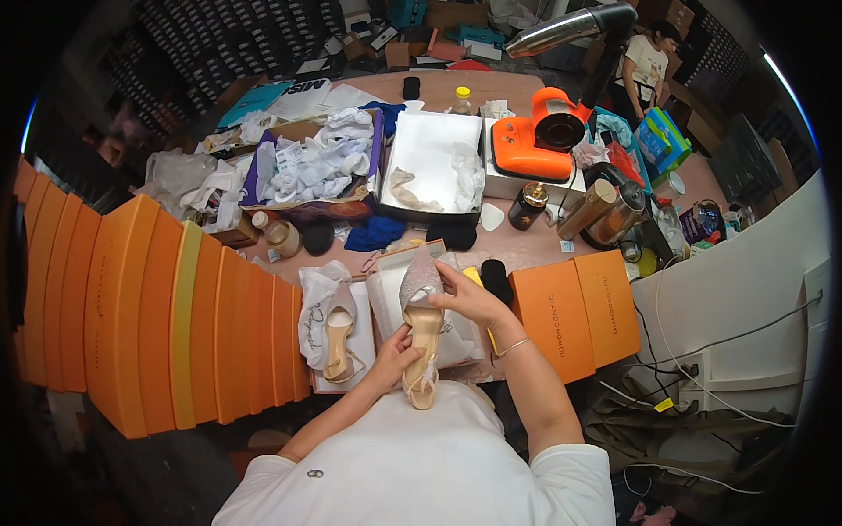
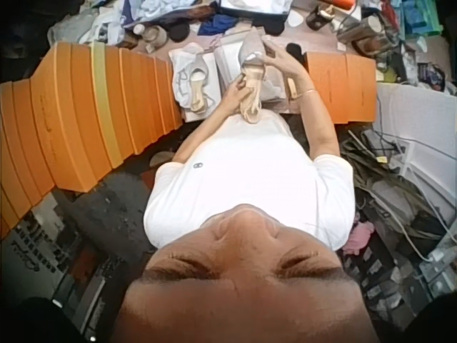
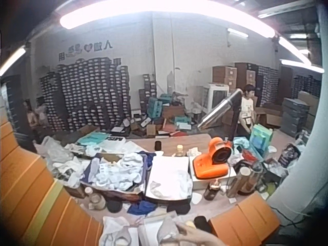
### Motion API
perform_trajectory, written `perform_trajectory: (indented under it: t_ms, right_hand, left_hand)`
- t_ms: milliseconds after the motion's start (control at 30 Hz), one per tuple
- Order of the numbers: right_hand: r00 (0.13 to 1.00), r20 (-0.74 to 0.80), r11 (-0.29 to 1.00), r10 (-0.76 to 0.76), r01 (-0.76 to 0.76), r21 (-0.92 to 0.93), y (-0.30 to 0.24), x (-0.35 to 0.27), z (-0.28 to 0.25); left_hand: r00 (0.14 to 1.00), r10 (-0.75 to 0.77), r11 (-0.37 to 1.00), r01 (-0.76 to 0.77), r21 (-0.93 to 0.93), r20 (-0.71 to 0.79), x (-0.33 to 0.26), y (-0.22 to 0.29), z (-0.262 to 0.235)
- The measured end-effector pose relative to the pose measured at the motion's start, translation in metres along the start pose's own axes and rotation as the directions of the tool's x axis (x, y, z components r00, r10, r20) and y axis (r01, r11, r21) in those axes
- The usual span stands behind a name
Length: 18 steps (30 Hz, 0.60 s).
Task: Cleaning and packing heeled shoes into boxes at a manufacturing finishing station.
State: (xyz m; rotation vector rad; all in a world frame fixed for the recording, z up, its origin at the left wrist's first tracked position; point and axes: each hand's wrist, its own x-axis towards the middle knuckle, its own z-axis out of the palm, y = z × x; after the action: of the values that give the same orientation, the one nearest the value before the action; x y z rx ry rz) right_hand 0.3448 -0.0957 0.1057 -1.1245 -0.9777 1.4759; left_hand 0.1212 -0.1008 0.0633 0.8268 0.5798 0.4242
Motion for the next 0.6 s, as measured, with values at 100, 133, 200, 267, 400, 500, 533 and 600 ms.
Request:
perform_trajectory:
  t_ms: [100, 133, 200, 267, 400, 500, 533, 600]
  right_hand:
    - [0.999, 0.029, 0.994, 0.043, -0.04, -0.097, -0.019, 0.006, -0.006]
    - [0.999, 0.033, 0.986, -0.001, 0.007, -0.169, -0.021, 0.008, -0.007]
    - [0.995, 0.055, 0.947, -0.083, 0.096, -0.307, -0.028, 0.008, -0.002]
    - [0.993, -0.012, 0.83, -0.118, 0.092, -0.55, -0.034, 0.011, 0.009]
    - [0.967, -0.007, 0.645, -0.256, 0.166, -0.746, -0.016, 0.03, 0.017]
    - [0.97, 0.062, 0.546, -0.234, 0.184, -0.817, 0.021, 0.051, 0.006]
    - [0.993, -0.014, 0.56, -0.118, 0.055, -0.827, 0.031, 0.058, 0.004]
    - [0.976, 0.201, 0.3, 0.086, 0.167, -0.939, 0.038, 0.077, -0.002]
  left_hand:
    - [0.998, -0.026, 0.998, 0.023, 0.057, 0.054, 0.002, 0.009, 0.004]
    - [0.999, -0.001, 0.999, 0.0, 0.04, 0.043, 0.003, 0.005, 0.003]
    - [1.0, 0.023, 0.999, -0.024, 0.046, 0.016, 0.008, 0.003, 0.006]
    - [1.0, 0.021, 0.998, -0.022, 0.061, 0.01, 0.011, 0.0, 0.001]
    - [0.998, 0.047, 0.999, -0.047, -0.008, -0.031, 0.02, -0.006, 0.009]
    - [0.998, -0.021, 0.996, 0.027, 0.088, -0.065, 0.032, -0.029, -0.008]
    - [0.997, 0.005, 0.929, 0.022, 0.37, -0.072, 0.034, -0.024, -0.012]
    - [0.996, 0.05, 0.575, 0.029, 0.818, -0.07, 0.032, -0.007, -0.025]
